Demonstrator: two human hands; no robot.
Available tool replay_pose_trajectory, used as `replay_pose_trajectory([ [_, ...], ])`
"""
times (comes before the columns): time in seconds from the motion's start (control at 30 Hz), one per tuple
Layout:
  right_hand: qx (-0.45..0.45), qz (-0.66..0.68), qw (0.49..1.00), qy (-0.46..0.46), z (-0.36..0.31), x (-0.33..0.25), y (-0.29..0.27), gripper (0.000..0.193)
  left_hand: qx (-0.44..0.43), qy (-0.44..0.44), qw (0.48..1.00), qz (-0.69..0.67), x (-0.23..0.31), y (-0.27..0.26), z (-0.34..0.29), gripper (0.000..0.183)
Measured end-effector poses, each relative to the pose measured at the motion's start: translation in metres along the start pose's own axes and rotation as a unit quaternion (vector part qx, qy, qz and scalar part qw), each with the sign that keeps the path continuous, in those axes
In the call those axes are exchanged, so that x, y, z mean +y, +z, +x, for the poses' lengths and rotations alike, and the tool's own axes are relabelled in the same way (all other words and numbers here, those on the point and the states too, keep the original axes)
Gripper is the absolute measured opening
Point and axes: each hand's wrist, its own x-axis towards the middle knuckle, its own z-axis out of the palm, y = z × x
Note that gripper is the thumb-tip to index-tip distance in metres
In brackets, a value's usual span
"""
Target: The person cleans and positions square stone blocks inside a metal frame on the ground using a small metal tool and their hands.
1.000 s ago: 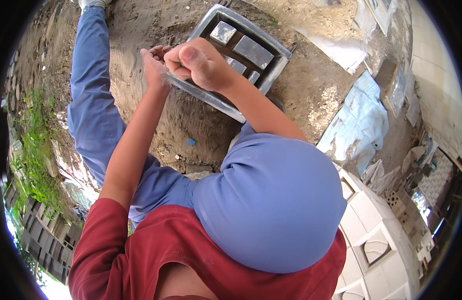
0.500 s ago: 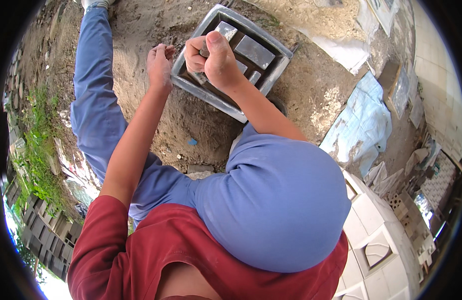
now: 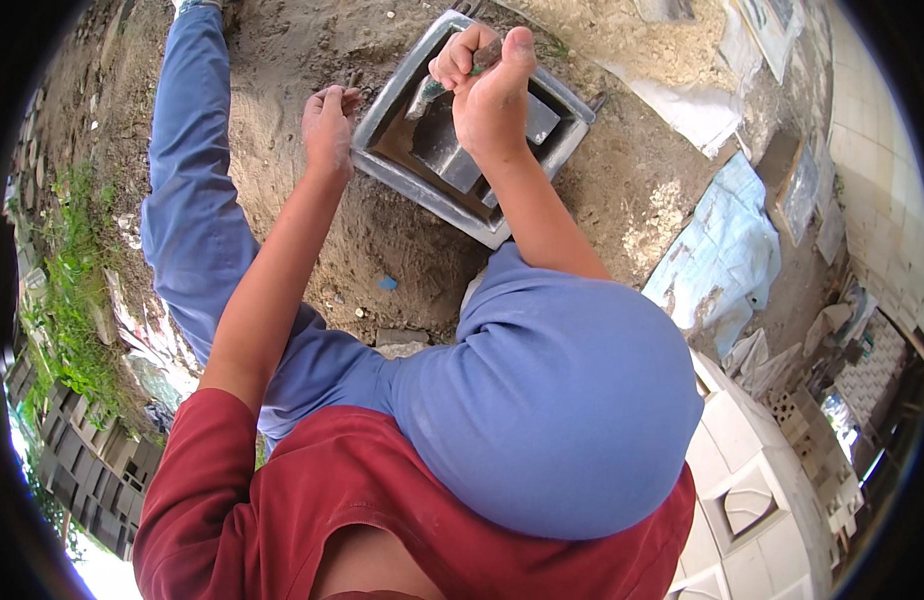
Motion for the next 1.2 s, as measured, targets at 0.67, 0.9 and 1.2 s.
replay_pose_trajectory([
  [0.67,-0.189,-0.063,0.979,-0.052,-0.043,0.015,0.014,0.066,0.009,-0.006,1.0,0.004,0.006,0.006,-0.007,0.022],
  [0.9,-0.206,-0.086,0.971,-0.087,-0.047,0.009,0.026,0.064,0.012,-0.008,1.0,-0.011,0.006,0.007,-0.007,0.021],
  [1.2,-0.279,-0.084,0.957,-0.004,-0.039,0.025,0.009,0.077,0.007,0.007,1.0,-0.027,0.003,0.006,-0.004,0.025],
])
